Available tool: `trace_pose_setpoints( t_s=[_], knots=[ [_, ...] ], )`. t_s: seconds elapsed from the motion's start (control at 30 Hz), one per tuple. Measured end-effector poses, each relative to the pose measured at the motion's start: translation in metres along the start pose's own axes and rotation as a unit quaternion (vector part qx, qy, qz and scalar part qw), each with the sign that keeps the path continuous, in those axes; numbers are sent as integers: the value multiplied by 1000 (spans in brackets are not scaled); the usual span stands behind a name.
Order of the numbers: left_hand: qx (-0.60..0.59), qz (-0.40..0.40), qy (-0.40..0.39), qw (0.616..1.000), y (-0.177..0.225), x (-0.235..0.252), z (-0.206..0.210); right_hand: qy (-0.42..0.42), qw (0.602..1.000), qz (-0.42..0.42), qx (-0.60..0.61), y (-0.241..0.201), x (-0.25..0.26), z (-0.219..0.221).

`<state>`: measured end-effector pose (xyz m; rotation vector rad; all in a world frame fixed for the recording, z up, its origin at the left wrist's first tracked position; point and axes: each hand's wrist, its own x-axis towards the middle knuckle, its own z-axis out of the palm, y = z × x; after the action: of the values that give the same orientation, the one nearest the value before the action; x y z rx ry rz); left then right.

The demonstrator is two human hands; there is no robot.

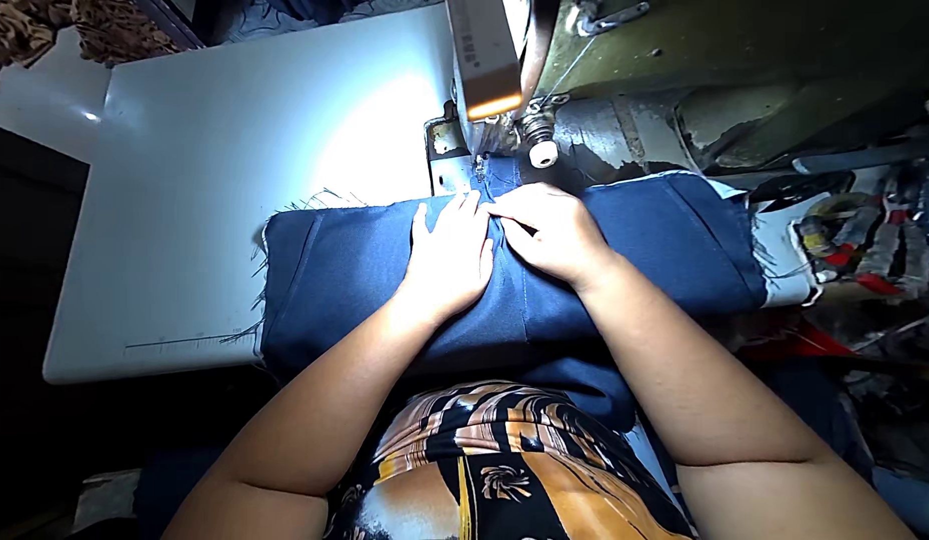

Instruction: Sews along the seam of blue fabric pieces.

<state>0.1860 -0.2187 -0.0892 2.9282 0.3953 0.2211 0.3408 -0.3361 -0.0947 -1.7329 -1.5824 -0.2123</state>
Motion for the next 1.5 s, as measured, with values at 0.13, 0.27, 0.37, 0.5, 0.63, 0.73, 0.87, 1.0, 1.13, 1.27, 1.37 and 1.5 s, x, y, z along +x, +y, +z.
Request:
trace_pose_setpoints(
  t_s=[0.13,0.27,0.37,0.5,0.63,0.73,0.87,1.0,1.13,1.27,1.37,1.5],
  knots=[
    [3,1,3,1000,1,0,-1,-4,1000,-2,-10,-1,0,0],
    [-2,2,5,1000,0,-1,0,-5,1000,6,-16,-2,1,0],
    [-10,-1,4,1000,1,0,-1,-5,1000,8,-19,-1,1,0],
    [-6,-1,8,1000,0,-1,0,-8,1000,9,-19,-1,1,0],
    [-4,-2,7,1000,1,-1,-1,-10,1000,27,-3,-3,3,-1],
    [-9,-3,-2,1000,2,-1,-2,-49,994,96,-9,-5,9,-3],
    [-18,-1,-12,1000,1,3,-6,-87,987,132,-33,-3,15,-4],
    [-7,-4,-24,1000,-5,15,-9,-94,988,115,-41,7,25,-1],
    [-4,-16,-34,999,-6,24,-12,-73,993,87,-34,14,30,1],
    [-6,-17,-26,1000,-6,25,-10,-74,993,88,-40,17,31,2],
    [-11,-15,-27,999,-7,25,-9,-79,991,100,-43,17,32,2],
    [-4,-14,-30,999,-7,27,-11,-90,990,98,-47,17,33,1]
  ],
)
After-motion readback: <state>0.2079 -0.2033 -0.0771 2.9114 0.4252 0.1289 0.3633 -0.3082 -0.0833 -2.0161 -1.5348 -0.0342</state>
